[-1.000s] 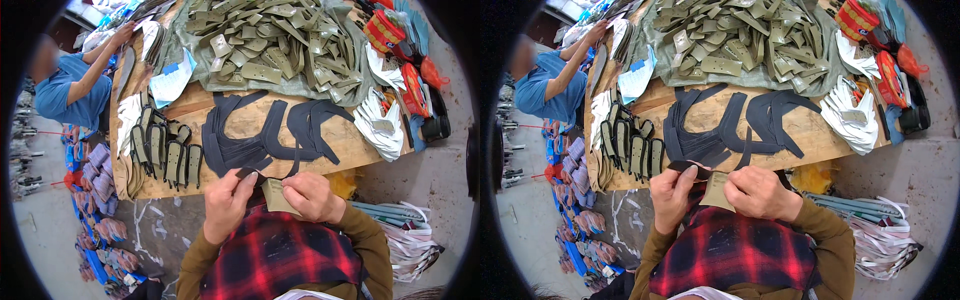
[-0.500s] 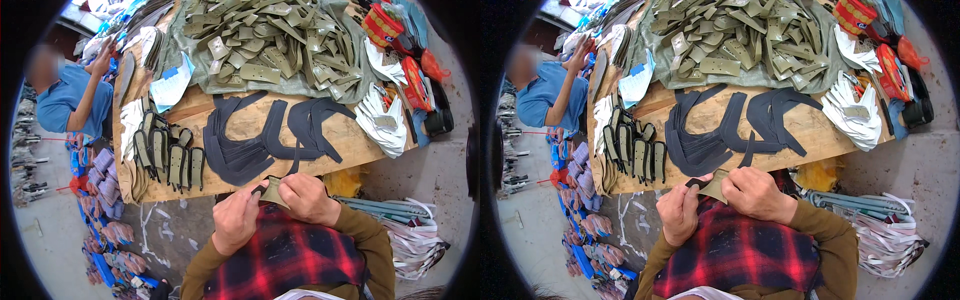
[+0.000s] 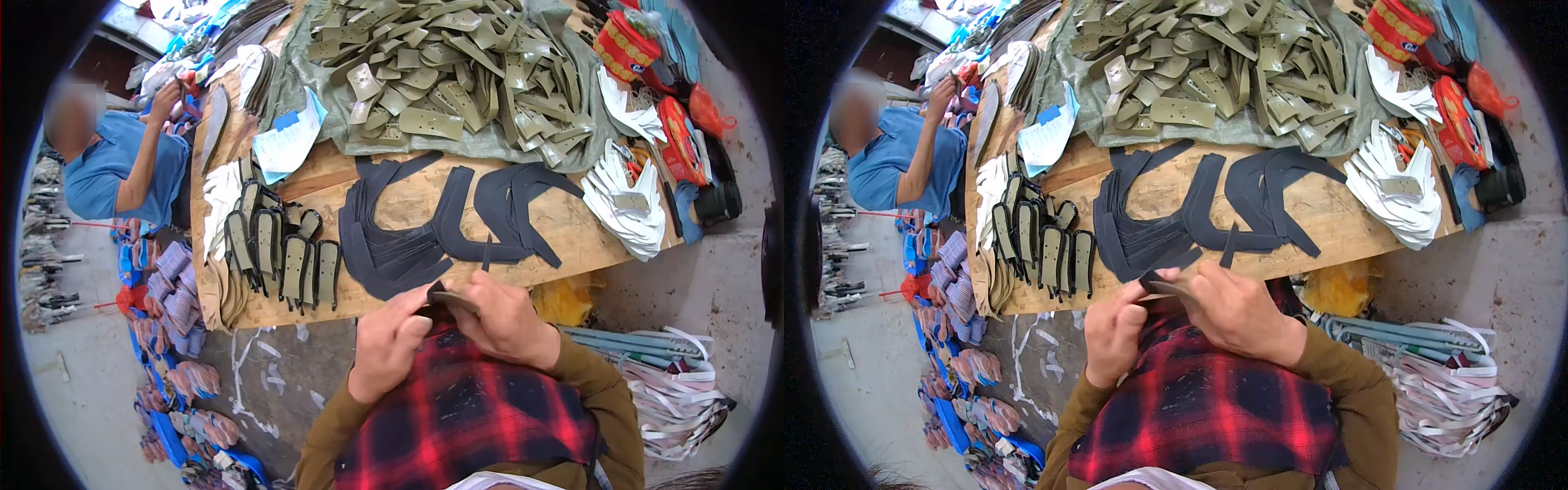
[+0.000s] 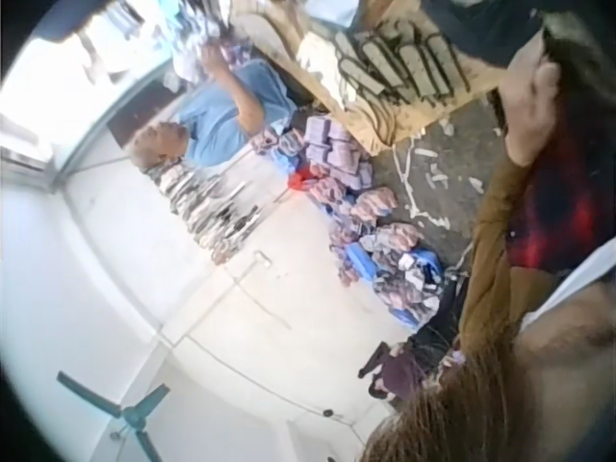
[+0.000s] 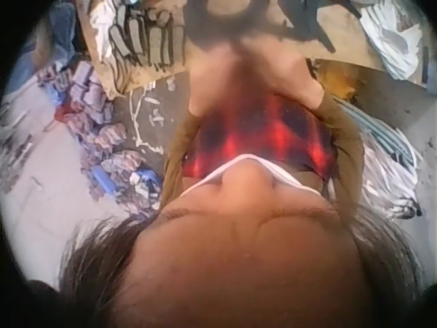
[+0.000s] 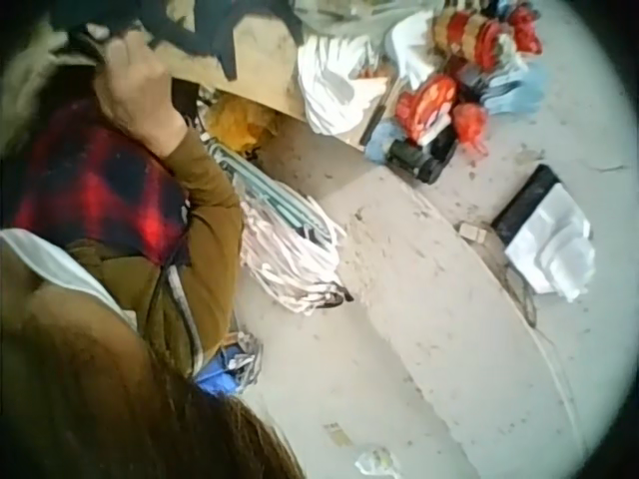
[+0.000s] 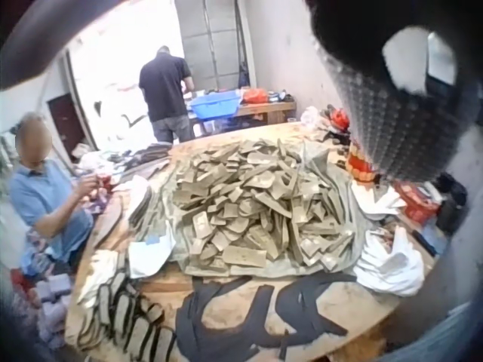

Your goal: The person assembles shoe components by hand at a cluttered workbench. They repeatedly pick up a black rubber piece and a beige fabric piece, align them, and press them together to form a unit. The person places the finished units on the table and continues the process with new parts.

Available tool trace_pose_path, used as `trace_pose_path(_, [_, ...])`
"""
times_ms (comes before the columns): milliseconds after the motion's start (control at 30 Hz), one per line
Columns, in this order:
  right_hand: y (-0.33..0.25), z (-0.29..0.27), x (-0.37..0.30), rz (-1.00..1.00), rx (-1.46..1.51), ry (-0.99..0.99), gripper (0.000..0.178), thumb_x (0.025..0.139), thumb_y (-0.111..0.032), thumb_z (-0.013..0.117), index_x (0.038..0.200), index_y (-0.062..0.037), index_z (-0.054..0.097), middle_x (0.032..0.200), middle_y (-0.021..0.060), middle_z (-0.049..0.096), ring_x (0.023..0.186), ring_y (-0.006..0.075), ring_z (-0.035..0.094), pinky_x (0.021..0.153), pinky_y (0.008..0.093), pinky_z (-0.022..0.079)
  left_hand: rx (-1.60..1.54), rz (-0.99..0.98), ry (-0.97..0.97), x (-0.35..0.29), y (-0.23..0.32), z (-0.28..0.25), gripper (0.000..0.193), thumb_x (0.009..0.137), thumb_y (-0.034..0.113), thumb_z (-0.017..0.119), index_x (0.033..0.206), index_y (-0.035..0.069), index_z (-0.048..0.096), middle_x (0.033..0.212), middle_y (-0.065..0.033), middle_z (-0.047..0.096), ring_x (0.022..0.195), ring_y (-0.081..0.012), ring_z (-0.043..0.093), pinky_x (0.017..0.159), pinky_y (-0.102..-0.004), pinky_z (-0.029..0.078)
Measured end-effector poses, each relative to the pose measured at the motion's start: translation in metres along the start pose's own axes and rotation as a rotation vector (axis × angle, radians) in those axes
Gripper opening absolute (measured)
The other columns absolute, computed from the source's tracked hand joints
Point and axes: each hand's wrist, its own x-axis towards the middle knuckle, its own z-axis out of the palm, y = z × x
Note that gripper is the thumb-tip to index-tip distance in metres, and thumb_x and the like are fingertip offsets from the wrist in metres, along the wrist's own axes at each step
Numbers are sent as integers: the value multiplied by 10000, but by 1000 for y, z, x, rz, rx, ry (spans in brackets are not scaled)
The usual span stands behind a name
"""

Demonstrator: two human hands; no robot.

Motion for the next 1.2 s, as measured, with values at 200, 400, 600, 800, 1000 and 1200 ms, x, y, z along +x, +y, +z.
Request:
trace_pose_path(200, [-8,-7,13,226,542,-138,377,855,-82,660,1193,36,543,929,182,614,801,360,633,668,412,490,-790,-203,124,0,-31,12,180,959,127,628,1017,-32,688,960,-44,559,879,-105,534,765,-256,436])
trace_pose_path(400, [-9,3,9,286,507,-155,356,874,-83,645,1192,33,535,937,203,621,791,371,628,685,408,488,-164,-65,210,6,-25,7,160,954,126,635,912,-23,678,828,-16,533,739,-94,497,642,-232,398])
trace_pose_path(600, [-4,11,9,213,461,-200,364,874,-107,655,1185,38,532,916,218,616,777,390,613,681,413,484,-240,-196,169,27,-18,0,271,956,147,625,718,23,584,757,22,532,696,-53,451,625,-222,351])
trace_pose_path(800, [6,17,0,230,517,-303,384,893,-122,640,1225,30,519,958,146,626,735,275,614,666,365,492,-447,-223,190,37,-20,4,214,1005,221,552,900,46,617,793,-10,600,707,-62,520,661,-205,412])
trace_pose_path(1000, [5,6,5,640,874,-222,391,931,-122,593,1286,4,489,1024,74,603,791,104,584,617,252,490,-346,-462,-96,-1,-48,-17,327,1048,309,437,988,46,622,887,-14,625,792,-94,578,712,-235,456])
trace_pose_path(1200, [13,14,-4,551,763,-208,359,923,-107,584,1250,13,496,1019,136,607,813,233,617,686,330,497,60,-228,-158,0,-41,-2,242,1024,212,492,963,-3,585,771,-67,567,686,-191,576,607,-324,448])
